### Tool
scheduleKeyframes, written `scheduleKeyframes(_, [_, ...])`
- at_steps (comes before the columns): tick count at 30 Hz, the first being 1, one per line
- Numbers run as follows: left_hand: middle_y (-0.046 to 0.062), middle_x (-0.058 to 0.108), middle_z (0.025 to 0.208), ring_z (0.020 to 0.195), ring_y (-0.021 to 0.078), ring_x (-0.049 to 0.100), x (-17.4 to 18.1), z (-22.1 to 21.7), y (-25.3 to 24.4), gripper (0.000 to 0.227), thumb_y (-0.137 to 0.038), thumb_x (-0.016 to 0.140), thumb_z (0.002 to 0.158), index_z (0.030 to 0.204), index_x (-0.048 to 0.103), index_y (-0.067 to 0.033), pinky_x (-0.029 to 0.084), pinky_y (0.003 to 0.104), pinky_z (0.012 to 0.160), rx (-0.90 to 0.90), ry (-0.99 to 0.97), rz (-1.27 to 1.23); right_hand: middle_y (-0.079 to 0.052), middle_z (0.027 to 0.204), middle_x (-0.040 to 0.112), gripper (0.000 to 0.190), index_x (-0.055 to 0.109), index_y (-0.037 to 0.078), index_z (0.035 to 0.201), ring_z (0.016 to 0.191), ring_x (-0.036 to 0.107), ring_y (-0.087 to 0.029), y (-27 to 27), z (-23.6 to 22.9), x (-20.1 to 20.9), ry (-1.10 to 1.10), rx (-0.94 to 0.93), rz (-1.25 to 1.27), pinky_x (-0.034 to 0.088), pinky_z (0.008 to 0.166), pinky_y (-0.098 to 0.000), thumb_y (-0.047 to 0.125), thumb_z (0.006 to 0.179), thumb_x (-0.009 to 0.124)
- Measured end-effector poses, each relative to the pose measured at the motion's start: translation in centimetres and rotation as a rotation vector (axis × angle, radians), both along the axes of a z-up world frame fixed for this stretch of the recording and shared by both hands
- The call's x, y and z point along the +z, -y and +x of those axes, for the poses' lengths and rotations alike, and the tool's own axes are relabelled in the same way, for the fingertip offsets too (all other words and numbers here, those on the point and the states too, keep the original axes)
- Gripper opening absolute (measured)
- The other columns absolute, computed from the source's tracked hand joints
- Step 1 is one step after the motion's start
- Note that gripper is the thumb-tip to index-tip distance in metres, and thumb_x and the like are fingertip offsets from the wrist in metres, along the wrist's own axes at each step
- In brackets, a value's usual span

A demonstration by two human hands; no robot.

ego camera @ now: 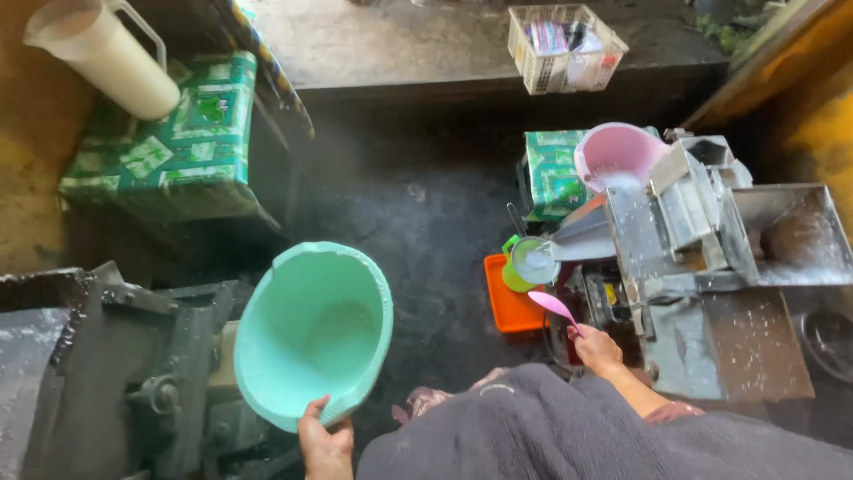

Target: The person pours a grainy substance from a green basin into a metal grinding machine using a pink scoop. They then collect the processed material into a pink basin. The person repeats this process with a second batch of grains from a pink basin, pouring them into the machine and collecting the output.

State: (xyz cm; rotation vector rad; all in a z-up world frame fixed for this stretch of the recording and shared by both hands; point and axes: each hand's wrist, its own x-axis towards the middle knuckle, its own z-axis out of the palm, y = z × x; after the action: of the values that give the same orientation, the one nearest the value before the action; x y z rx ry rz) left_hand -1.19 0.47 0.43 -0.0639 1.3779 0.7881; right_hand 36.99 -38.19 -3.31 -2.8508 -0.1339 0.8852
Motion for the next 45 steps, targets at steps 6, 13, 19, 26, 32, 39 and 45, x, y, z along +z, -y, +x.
scheduleKeyframes(6, [0.010, 0.068, 0.103, 0.095, 0.0313, 0.067, 3.3, -0.5, -8.3, 0.025, -0.004, 0.066, 0.076, 0.100, 0.060, -0.0094, 0.063, 0.047, 0.080, -0.034, -0.053, -0.056, -0.012, 0.113, 0.076, 0.039, 0.073, 0.033, 0.121, 0.109, 0.068, -0.038, -3.0, -6.3, 1.2, -0.053, -0.145, 0.034, 0.051, 0.087, -0.0495, 0.048, 0.096, 0.046])
scheduleKeyframes(13, [0.007, 0.071, 0.114, 0.105, 0.0294, 0.069, 8.2, 3.6, -13.2, 0.041, 0.001, 0.067, 0.075, 0.112, 0.056, -0.0133, 0.065, 0.041, 0.086, -0.091, -0.036, -0.097, -0.009, 0.128, 0.072, 0.043, 0.072, 0.037, 0.127, 0.122, 0.062, -0.036, -2.9, -7.8, 2.8, -0.100, -0.258, -0.025, 0.048, 0.100, -0.0491, 0.040, 0.090, 0.050])
scheduleKeyframes(19, [0.004, 0.075, 0.115, 0.102, 0.0281, 0.072, 8.9, 7.3, -16.3, 0.057, -0.001, 0.065, 0.072, 0.125, 0.066, -0.0226, 0.064, 0.041, 0.081, -0.210, 0.016, -0.074, -0.018, 0.116, 0.074, 0.047, 0.071, 0.023, 0.128, 0.115, 0.064, -0.043, -2.9, -7.2, 1.7, -0.151, -0.385, -0.038, 0.048, 0.092, -0.0483, 0.049, 0.096, 0.049])
scheduleKeyframes(26, [0.009, 0.076, 0.112, 0.099, 0.0316, 0.074, 13.2, 13.7, -20.4, 0.051, 0.002, 0.067, 0.070, 0.119, 0.064, -0.0128, 0.067, 0.045, 0.081, -0.141, -0.081, -0.112, -0.010, 0.083, 0.075, 0.049, 0.074, 0.012, 0.106, 0.082, 0.070, -0.032, -7.4, -2.8, -0.5, -0.266, -0.411, 0.002, 0.046, 0.075, -0.0431, 0.051, 0.099, 0.045])
scheduleKeyframes(32, [0.011, 0.076, 0.112, 0.100, 0.0326, 0.074, 14.6, 20.8, -25.4, 0.046, 0.000, 0.068, 0.069, 0.114, 0.067, -0.0094, 0.067, 0.046, 0.082, -0.155, -0.165, -0.055, -0.006, 0.085, 0.074, 0.044, 0.070, 0.018, 0.114, 0.080, 0.071, -0.024, -14.4, 4.0, -1.4, -0.314, -0.404, 0.089, 0.048, 0.076, -0.0392, 0.050, 0.098, 0.045])
scheduleKeyframes(39, [0.007, 0.079, 0.109, 0.099, 0.0301, 0.075, 14.5, 28.6, -29.4, 0.051, 0.001, 0.065, 0.066, 0.115, 0.074, -0.0128, 0.065, 0.045, 0.087, -0.212, -0.155, -0.002, -0.017, 0.120, 0.070, 0.044, 0.069, 0.020, 0.125, 0.112, 0.063, -0.041, -21.3, 11.9, -1.0, -0.243, -0.298, 0.094, 0.047, 0.091, -0.0500, 0.046, 0.099, 0.045])
scheduleKeyframes(45, [0.001, 0.079, 0.107, 0.096, 0.0241, 0.077, 12.7, 35.4, -34.3, 0.046, -0.001, 0.070, 0.071, 0.113, 0.073, -0.0176, 0.069, 0.038, 0.081, -0.301, -0.233, -0.080, -0.017, 0.123, 0.069, 0.046, 0.067, 0.019, 0.125, 0.114, 0.063, -0.040, -23.8, 12.7, -1.8, -0.237, -0.370, 0.101, 0.048, 0.092, -0.0500, 0.047, 0.098, 0.043])
